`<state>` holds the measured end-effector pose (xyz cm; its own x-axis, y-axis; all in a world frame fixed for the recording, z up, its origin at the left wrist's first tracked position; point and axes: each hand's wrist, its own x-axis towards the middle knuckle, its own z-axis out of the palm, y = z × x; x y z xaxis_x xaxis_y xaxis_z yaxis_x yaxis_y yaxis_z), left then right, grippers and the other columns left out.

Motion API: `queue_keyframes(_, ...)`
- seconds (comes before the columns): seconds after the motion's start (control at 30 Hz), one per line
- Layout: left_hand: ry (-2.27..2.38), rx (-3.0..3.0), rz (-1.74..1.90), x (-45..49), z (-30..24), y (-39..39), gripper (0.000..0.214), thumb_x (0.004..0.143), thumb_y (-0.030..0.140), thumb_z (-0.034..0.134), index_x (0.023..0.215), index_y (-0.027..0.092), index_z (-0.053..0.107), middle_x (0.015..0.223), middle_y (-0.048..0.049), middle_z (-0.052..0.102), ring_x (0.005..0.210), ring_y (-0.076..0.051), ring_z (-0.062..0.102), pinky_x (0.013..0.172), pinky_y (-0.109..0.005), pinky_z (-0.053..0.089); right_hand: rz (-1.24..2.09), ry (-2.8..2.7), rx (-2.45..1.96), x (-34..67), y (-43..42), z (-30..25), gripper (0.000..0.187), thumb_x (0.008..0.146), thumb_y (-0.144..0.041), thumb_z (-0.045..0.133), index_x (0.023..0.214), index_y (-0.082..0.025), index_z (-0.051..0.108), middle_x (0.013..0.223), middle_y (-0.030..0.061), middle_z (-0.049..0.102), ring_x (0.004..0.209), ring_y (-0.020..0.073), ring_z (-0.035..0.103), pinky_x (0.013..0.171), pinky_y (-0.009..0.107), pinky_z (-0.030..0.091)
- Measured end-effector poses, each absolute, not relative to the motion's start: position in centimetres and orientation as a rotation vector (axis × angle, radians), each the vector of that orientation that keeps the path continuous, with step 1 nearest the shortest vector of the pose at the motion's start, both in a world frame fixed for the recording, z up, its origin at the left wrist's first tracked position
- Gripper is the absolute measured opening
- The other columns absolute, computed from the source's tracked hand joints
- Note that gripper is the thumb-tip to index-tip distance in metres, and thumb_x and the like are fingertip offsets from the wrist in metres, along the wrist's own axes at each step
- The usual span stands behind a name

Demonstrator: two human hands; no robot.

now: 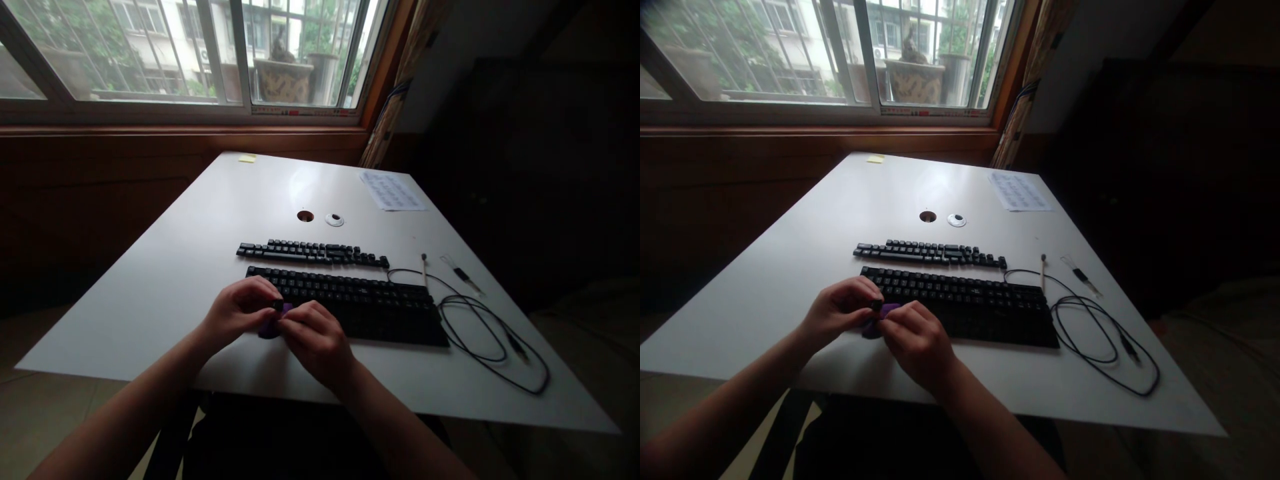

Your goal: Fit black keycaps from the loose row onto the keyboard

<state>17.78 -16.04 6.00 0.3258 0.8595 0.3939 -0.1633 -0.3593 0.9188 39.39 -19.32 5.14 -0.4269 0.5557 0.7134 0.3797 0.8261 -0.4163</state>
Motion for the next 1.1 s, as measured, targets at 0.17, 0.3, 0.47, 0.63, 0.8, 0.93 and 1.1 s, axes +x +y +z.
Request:
queue_keyframes(0.17, 0.659, 1.485, 1.257, 17.0, 5.5, -16.1, 0.013, 0.086, 0.020, 0.082, 0.097, 0.017, 0.077, 0.100, -0.0080, 0.070, 0.088, -0.018, 0.069, 0.071, -0.026, 0.060, 0.220, -1.941, -0.787, 40.2, -19.0, 5.5, 0.023, 0.092, -0.011, 0.069, 0.108, -0.026, 0.075, 0.094, 0.0049, 0.074, 0.086, 0.0191, 0.067, 0.079, 0.035, 0.061)
queue_keyframes(0.3, 0.718, 1.511, 1.281, 17.0, 5.6, -15.9, 0.013, 0.085, 0.022, 0.083, 0.096, 0.017, 0.078, 0.098, -0.0085, 0.071, 0.091, -0.019, 0.069, 0.075, -0.026, 0.059, 0.225, -1.856, -0.830, 40.7, -18.9, 5.4, 0.025, 0.093, -0.011, 0.069, 0.111, -0.027, 0.074, 0.096, 0.0047, 0.072, 0.088, 0.0186, 0.068, 0.080, 0.035, 0.061)
queue_keyframes(0.47, 0.716, 1.557, 1.261, 17.2, 5.6, -15.8, 0.012, 0.086, 0.019, 0.082, 0.097, 0.018, 0.078, 0.099, -0.0086, 0.073, 0.096, -0.019, 0.069, 0.083, -0.027, 0.058, 0.214, -1.762, -0.860, 40.7, -19.1, 5.4, 0.024, 0.093, -0.012, 0.071, 0.112, -0.027, 0.073, 0.096, 0.0047, 0.068, 0.088, 0.0176, 0.067, 0.079, 0.033, 0.061)
queue_keyframes(0.63, 0.673, 1.577, 1.238, 17.5, 5.4, -15.9, 0.013, 0.087, 0.017, 0.080, 0.100, 0.019, 0.078, 0.101, -0.0078, 0.072, 0.097, -0.018, 0.069, 0.084, -0.026, 0.058, 0.197, -1.759, -0.827, 40.4, -19.2, 5.6, 0.027, 0.092, -0.010, 0.072, 0.114, -0.026, 0.072, 0.095, 0.0045, 0.068, 0.088, 0.0176, 0.067, 0.078, 0.033, 0.060)
queue_keyframes(0.8, 0.661, 1.618, 1.192, 18.0, 5.5, -16.0, 0.013, 0.088, 0.016, 0.079, 0.101, 0.018, 0.077, 0.100, -0.0079, 0.071, 0.095, -0.018, 0.069, 0.082, -0.026, 0.058, 0.175, -1.775, -0.800, 40.0, -19.1, 5.5, 0.031, 0.092, -0.009, 0.071, 0.118, -0.026, 0.072, 0.095, 0.0044, 0.068, 0.087, 0.0177, 0.065, 0.077, 0.033, 0.059)
queue_keyframes(0.93, 0.666, 1.662, 1.165, 18.3, 5.4, -16.2, 0.012, 0.089, 0.016, 0.078, 0.100, 0.018, 0.076, 0.099, -0.0075, 0.070, 0.093, -0.017, 0.068, 0.081, -0.025, 0.058, 0.201, -1.822, -0.799, 39.7, -19.1, 5.4, 0.031, 0.094, -0.011, 0.071, 0.120, -0.026, 0.072, 0.097, 0.0049, 0.070, 0.090, 0.0186, 0.064, 0.079, 0.035, 0.058)
queue_keyframes(1.1, 0.694, 1.689, 1.148, 18.2, 5.1, -16.2, 0.011, 0.089, 0.017, 0.078, 0.100, 0.018, 0.075, 0.100, -0.0081, 0.069, 0.093, -0.018, 0.068, 0.081, -0.027, 0.058, 0.216, -1.890, -0.785, 39.8, -19.2, 5.4, 0.028, 0.096, -0.012, 0.068, 0.121, -0.025, 0.072, 0.098, 0.0053, 0.070, 0.089, 0.0180, 0.063, 0.079, 0.034, 0.058)
